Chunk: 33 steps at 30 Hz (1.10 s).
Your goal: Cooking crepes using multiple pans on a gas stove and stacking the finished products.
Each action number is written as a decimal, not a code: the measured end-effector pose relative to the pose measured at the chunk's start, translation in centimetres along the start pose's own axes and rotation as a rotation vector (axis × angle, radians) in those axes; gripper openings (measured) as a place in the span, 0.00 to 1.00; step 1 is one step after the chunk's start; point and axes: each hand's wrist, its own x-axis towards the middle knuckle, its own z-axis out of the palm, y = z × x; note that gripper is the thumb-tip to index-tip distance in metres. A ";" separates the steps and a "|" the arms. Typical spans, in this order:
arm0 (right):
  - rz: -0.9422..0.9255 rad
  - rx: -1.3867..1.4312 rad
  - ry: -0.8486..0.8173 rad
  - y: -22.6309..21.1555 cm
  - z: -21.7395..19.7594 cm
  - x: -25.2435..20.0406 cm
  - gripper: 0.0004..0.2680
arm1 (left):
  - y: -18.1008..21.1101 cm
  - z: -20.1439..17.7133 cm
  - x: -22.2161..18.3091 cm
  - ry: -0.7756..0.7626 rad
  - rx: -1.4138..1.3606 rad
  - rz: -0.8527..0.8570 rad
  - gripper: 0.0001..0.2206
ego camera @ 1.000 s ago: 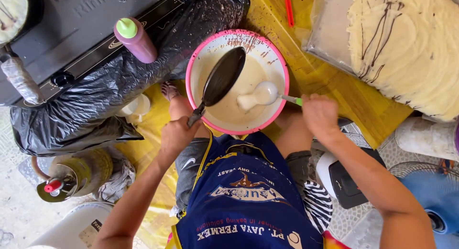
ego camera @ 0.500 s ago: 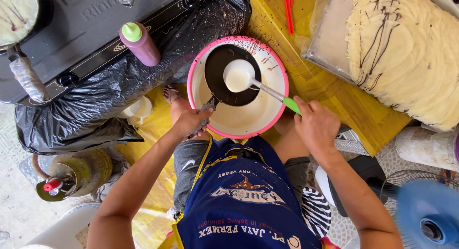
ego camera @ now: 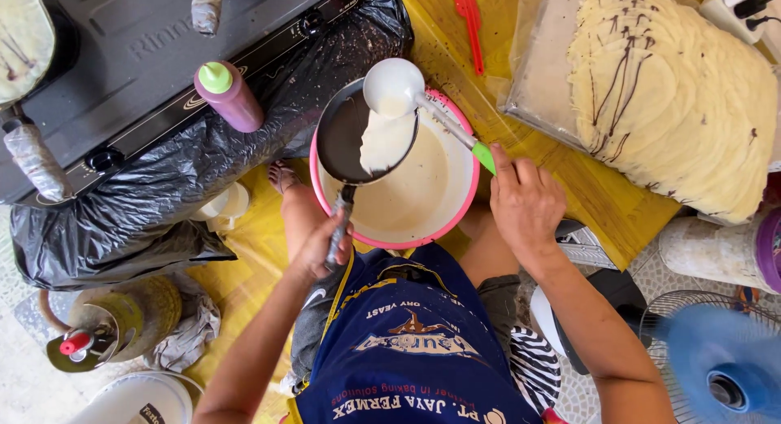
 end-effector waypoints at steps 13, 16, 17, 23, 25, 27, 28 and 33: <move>-0.044 0.035 -0.056 -0.6 -6.6 -1.0 0.14 | -2.5 5.7 3.8 -0.041 0.071 0.291 0.19; 0.000 0.057 -0.042 -1.6 -5.2 -0.5 0.12 | 0.6 7.2 1.7 -0.036 0.074 0.027 0.24; 0.000 0.059 -0.048 -1.3 -4.7 -1.2 0.12 | 1.8 7.5 1.3 -0.033 0.072 0.021 0.24; 0.213 0.103 -0.315 -0.5 -2.3 -4.6 0.16 | 5.3 8.0 0.8 0.011 0.501 -0.266 0.22; 0.322 0.203 -0.446 -0.6 -1.8 -5.6 0.16 | 5.4 8.8 -0.2 0.084 0.704 -0.226 0.21; 0.378 0.236 -0.477 -0.8 -1.2 -6.3 0.16 | 4.9 9.0 -0.7 0.114 0.772 -0.209 0.19; 0.425 0.275 -0.510 -0.9 -0.9 -6.6 0.16 | 4.7 9.2 -1.0 0.148 0.830 -0.191 0.18; 0.481 0.149 -0.428 1.1 -0.2 -7.9 0.17 | 2.7 6.8 -1.6 0.080 0.758 -0.104 0.18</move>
